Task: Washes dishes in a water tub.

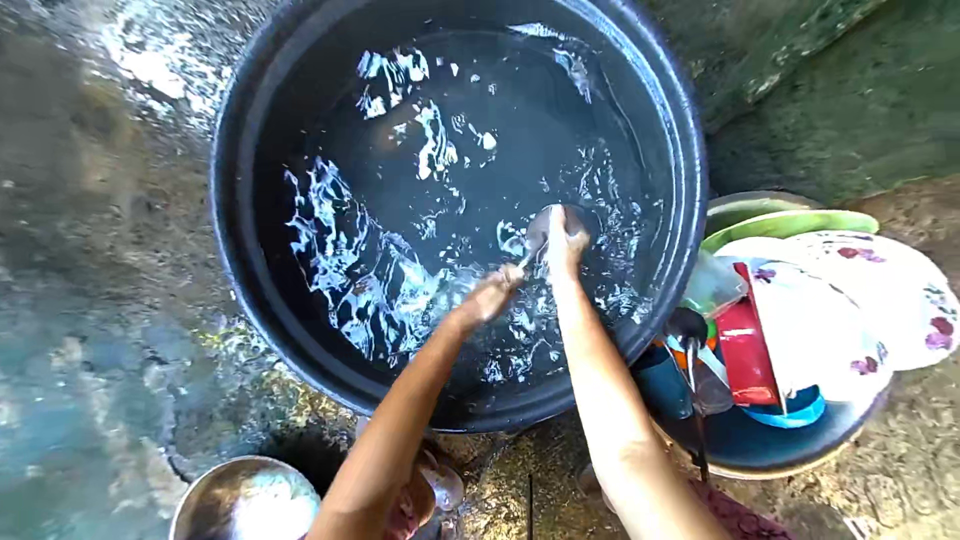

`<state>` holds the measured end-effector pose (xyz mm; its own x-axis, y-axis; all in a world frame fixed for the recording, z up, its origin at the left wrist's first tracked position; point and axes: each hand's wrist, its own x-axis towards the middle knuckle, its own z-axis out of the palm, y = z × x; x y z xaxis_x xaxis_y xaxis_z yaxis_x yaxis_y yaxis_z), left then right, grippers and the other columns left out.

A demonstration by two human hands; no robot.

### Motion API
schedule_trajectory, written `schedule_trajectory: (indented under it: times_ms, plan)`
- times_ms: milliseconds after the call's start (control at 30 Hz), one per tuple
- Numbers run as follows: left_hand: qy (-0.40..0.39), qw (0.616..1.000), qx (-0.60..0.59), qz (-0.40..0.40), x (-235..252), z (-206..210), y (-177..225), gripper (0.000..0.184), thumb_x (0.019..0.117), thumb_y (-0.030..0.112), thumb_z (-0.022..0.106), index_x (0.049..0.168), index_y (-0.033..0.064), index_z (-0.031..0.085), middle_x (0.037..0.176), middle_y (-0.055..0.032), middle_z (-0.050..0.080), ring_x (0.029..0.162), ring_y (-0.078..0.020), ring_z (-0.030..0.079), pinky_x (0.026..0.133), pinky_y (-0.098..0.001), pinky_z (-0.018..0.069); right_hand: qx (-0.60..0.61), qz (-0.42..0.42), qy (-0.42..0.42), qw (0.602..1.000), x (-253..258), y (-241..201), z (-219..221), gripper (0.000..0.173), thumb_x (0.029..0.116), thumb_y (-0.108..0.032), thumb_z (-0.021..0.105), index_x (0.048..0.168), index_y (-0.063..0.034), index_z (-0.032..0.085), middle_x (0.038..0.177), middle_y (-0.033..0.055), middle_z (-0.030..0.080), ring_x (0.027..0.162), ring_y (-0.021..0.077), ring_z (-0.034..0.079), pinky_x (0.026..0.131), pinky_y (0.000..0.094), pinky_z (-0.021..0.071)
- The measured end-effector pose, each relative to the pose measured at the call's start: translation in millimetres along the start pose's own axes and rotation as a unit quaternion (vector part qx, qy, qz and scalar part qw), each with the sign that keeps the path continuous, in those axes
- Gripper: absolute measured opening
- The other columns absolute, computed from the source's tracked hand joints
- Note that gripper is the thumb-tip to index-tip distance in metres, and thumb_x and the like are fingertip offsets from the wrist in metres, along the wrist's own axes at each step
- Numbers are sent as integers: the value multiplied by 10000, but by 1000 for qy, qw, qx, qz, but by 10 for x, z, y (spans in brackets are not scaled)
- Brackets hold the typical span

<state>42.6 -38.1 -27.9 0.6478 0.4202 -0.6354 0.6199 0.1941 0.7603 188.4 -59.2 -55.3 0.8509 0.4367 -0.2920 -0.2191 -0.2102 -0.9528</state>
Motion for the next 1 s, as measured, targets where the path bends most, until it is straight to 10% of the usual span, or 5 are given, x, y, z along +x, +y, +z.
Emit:
schedule_trajectory:
  times_ms: [167, 400, 700, 867, 1000]
  plan:
    - [-4, 968, 240, 72, 6, -801, 190, 382, 1104, 241, 482, 1261, -63, 652, 1190, -307, 671, 1170, -463, 628, 1055, -650, 423, 216, 133, -142, 957, 22, -94, 40, 945, 971, -715, -90, 1055, -72, 598, 809, 34, 704, 730, 140, 690, 668, 346, 595]
    - [85, 900, 423, 70, -77, -1001, 93, 275, 1057, 179, 574, 1267, 58, 705, 1270, -253, 670, 1186, -484, 634, 981, -710, 458, -323, -107, -422, 840, -223, -121, 82, 418, 1109, -230, 392, 1374, -15, 633, 1441, 166, 601, 1390, 282, 524, 1202, 467, 349]
    - [235, 766, 488, 345, -292, -745, -154, 169, 1000, 75, 609, 1057, 12, 755, 1012, -224, 732, 891, -429, 707, 801, -577, 521, -290, 153, -325, 887, -24, -151, 14, 451, 1102, -310, 419, 1214, 53, 661, 1157, 247, 664, 1066, 339, 629, 936, 544, 482]
    - [231, 880, 383, 159, -476, -905, 39, 353, 1065, 278, 567, 1223, -1, 712, 1081, -283, 712, 1009, -497, 692, 876, -684, 508, -49, 285, -309, 906, -8, -289, -161, 374, 1123, -342, 324, 1346, -120, 528, 954, 43, 612, 738, 116, 574, 640, 296, 502]
    - [100, 975, 195, -50, -276, -838, 239, 519, 1141, 335, 329, 1260, -82, 616, 1108, -362, 637, 1066, -524, 616, 945, -701, 426, 50, 223, -370, 900, -66, -184, 29, 572, 1113, -431, 314, 1603, -142, 251, 1508, 156, 477, 1324, 281, 531, 1033, 517, 493]
